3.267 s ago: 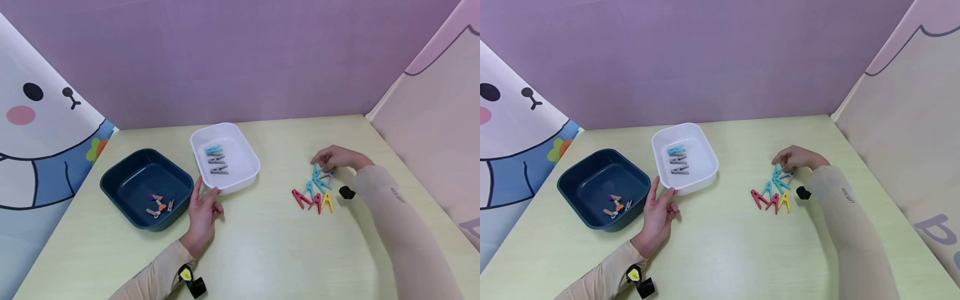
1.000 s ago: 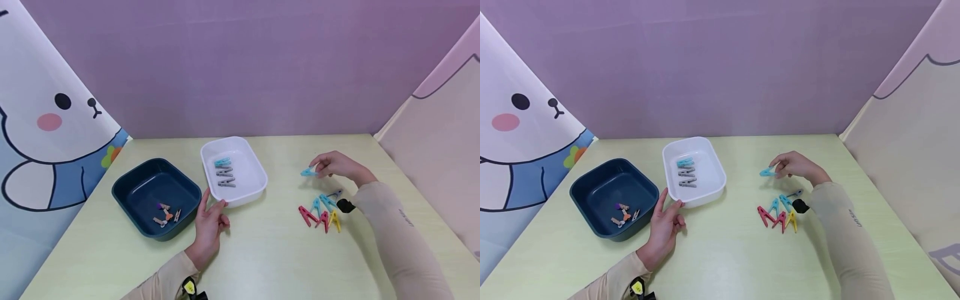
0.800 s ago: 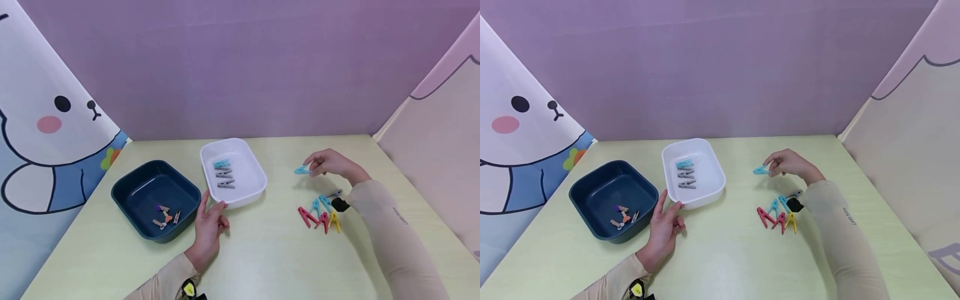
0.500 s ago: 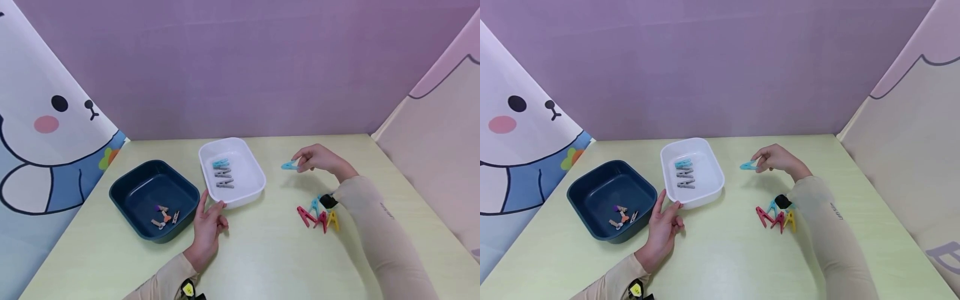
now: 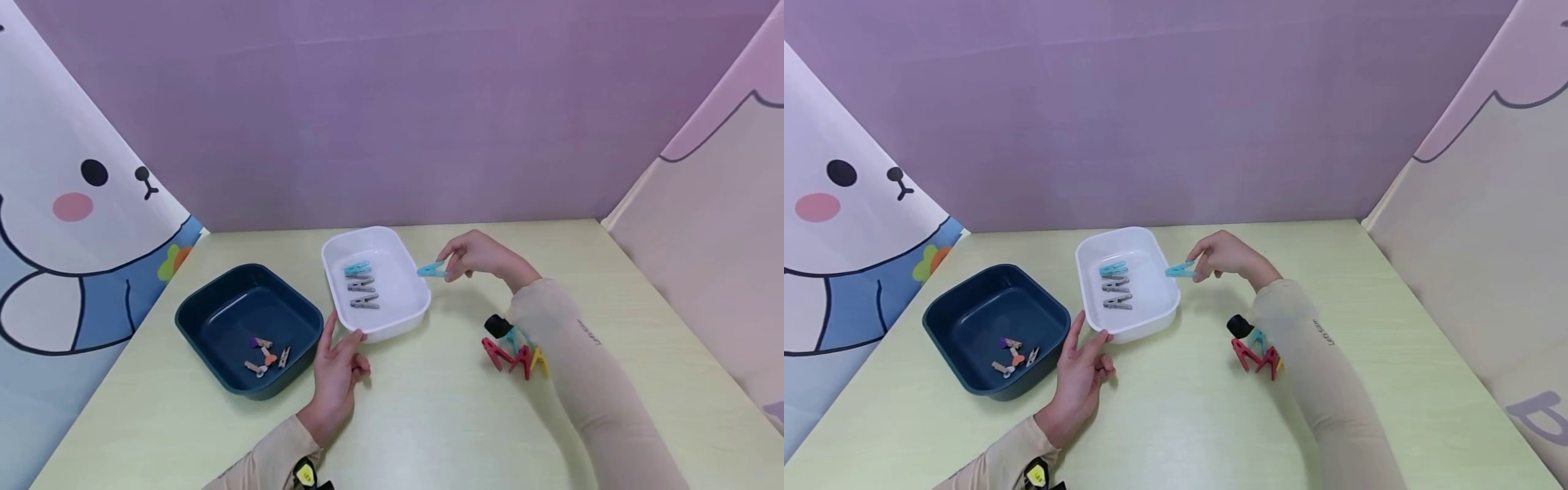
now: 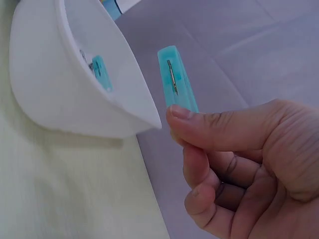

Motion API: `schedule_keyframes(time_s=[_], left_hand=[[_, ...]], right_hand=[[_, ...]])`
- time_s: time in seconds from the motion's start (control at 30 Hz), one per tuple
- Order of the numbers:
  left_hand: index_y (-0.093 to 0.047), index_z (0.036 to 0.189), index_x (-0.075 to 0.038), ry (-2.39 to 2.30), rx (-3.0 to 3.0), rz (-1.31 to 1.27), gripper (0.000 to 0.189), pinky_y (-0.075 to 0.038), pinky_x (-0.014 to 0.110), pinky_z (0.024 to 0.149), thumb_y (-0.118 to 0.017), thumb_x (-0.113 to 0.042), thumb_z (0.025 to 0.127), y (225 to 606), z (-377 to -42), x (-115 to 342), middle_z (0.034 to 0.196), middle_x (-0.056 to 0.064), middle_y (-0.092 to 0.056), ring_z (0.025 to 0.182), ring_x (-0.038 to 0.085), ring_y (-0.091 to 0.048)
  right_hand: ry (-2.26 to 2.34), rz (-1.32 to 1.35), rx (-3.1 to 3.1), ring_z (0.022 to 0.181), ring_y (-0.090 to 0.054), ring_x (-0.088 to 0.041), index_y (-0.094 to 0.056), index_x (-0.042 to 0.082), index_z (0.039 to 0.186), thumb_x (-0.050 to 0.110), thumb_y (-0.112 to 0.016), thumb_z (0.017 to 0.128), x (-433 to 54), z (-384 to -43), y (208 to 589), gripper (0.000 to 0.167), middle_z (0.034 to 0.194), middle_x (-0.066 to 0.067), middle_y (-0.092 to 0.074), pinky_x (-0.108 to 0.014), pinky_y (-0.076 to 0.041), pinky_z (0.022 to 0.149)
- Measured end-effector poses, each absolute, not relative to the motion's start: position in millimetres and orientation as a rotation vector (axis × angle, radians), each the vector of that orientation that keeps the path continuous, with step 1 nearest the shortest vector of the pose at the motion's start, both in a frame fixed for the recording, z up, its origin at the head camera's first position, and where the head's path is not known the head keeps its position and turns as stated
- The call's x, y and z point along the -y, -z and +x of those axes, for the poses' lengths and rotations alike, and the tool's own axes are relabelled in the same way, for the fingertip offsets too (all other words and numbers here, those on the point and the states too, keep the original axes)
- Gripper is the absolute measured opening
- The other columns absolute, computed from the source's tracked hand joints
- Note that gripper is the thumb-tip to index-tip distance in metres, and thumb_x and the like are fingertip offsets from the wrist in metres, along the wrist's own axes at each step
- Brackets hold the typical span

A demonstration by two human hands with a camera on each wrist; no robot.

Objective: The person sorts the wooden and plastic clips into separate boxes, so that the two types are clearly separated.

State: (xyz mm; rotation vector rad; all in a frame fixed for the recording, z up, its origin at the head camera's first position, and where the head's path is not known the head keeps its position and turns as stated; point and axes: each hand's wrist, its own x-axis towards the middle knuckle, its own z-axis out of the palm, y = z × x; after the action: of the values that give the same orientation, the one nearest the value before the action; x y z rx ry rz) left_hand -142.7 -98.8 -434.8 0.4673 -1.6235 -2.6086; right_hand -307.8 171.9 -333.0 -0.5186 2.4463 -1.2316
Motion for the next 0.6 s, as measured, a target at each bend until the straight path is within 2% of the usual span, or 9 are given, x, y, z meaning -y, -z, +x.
schedule_keyframes(time_s=[0.2, 0.4, 0.6], left_hand=[[-0.025, 0.158, -0.028, 2.614, 1.616, 0.448, 0.069, -0.049, 0.021, 0.051, -0.059, -0.013, 0.101, 433.9, -143.7, 99.3, 0.093, -0.002, -0.068, 0.051, 0.010, -0.056], [-0.027, 0.157, -0.031, 2.595, 1.643, 0.490, 0.068, -0.050, 0.022, 0.053, -0.060, -0.012, 0.101, 432.9, -145.1, 99.3, 0.094, -0.002, -0.068, 0.051, 0.010, -0.057], [-0.026, 0.158, -0.031, 2.594, 1.662, 0.495, 0.068, -0.049, 0.022, 0.054, -0.060, -0.014, 0.101, 434.6, -145.2, 99.9, 0.094, -0.002, -0.068, 0.052, 0.010, -0.057]], right_hand=[[1.222, -0.520, -2.425, 0.067, -0.060, -0.017, -0.073, 0.002, 0.103, 0.001, -0.080, 0.079, -147.1, -309.5, 330.1, 0.025, 0.078, -0.006, -0.073, -0.030, -0.050, 0.059], [1.207, -0.464, -2.391, 0.066, -0.059, -0.018, -0.074, 0.004, 0.097, 0.000, -0.082, 0.074, -122.4, -312.0, 329.5, 0.025, 0.078, -0.007, -0.073, -0.038, -0.052, 0.066], [1.167, -0.473, -2.306, 0.060, -0.059, -0.015, -0.071, 0.001, 0.097, -0.004, -0.081, 0.075, -99.7, -312.6, 332.5, 0.024, 0.076, -0.009, -0.073, -0.031, -0.050, 0.060]])
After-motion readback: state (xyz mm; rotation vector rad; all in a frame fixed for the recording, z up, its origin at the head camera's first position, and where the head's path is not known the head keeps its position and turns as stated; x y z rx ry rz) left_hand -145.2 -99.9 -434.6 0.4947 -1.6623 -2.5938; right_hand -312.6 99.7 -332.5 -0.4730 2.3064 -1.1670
